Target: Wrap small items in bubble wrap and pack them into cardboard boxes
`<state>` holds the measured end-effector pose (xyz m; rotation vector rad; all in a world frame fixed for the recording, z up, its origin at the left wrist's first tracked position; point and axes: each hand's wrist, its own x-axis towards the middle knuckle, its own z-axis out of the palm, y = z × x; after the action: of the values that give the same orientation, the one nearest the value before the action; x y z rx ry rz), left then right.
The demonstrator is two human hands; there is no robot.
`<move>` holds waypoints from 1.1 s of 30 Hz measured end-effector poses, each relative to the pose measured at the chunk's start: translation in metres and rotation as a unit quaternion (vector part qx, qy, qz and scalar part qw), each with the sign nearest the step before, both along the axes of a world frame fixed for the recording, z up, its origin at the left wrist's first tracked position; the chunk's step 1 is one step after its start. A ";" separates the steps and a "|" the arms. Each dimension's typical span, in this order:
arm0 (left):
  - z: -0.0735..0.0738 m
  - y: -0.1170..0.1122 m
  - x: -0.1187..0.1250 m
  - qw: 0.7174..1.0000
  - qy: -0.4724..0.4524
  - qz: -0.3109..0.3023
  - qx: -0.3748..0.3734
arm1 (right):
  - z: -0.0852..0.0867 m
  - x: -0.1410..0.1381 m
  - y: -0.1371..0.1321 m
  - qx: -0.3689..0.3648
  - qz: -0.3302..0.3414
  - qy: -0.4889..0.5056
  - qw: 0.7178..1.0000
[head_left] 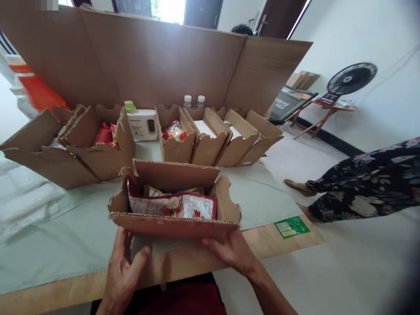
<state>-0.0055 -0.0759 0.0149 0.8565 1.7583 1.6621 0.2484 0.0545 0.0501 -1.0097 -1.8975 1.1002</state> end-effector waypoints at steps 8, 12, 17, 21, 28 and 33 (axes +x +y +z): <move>0.009 0.091 -0.022 0.995 0.028 -0.096 -0.003 | -0.013 -0.030 0.104 -0.022 -0.024 0.011 0.999; -0.019 0.064 -0.018 0.998 0.034 -0.044 -0.036 | -0.028 -0.010 0.094 -0.042 -0.040 0.012 0.998; -0.032 0.046 -0.013 1.000 0.019 -0.010 -0.021 | -0.036 0.000 0.094 -0.047 -0.042 -0.016 0.998; -0.029 0.053 -0.011 0.997 0.065 -0.039 -0.024 | -0.049 -0.001 0.094 -0.004 -0.053 -0.071 0.996; -0.022 0.027 -0.011 0.986 0.131 -0.101 -0.006 | -0.085 0.004 0.061 0.260 -0.022 -0.210 0.942; -0.014 -0.015 0.006 0.976 0.145 -0.159 0.022 | -0.092 -0.031 0.002 0.411 -0.003 -0.274 0.870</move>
<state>0.0007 -0.0907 0.0013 1.3809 1.6631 1.4247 0.2170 0.0565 -0.0417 -0.8419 -2.4530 -0.1058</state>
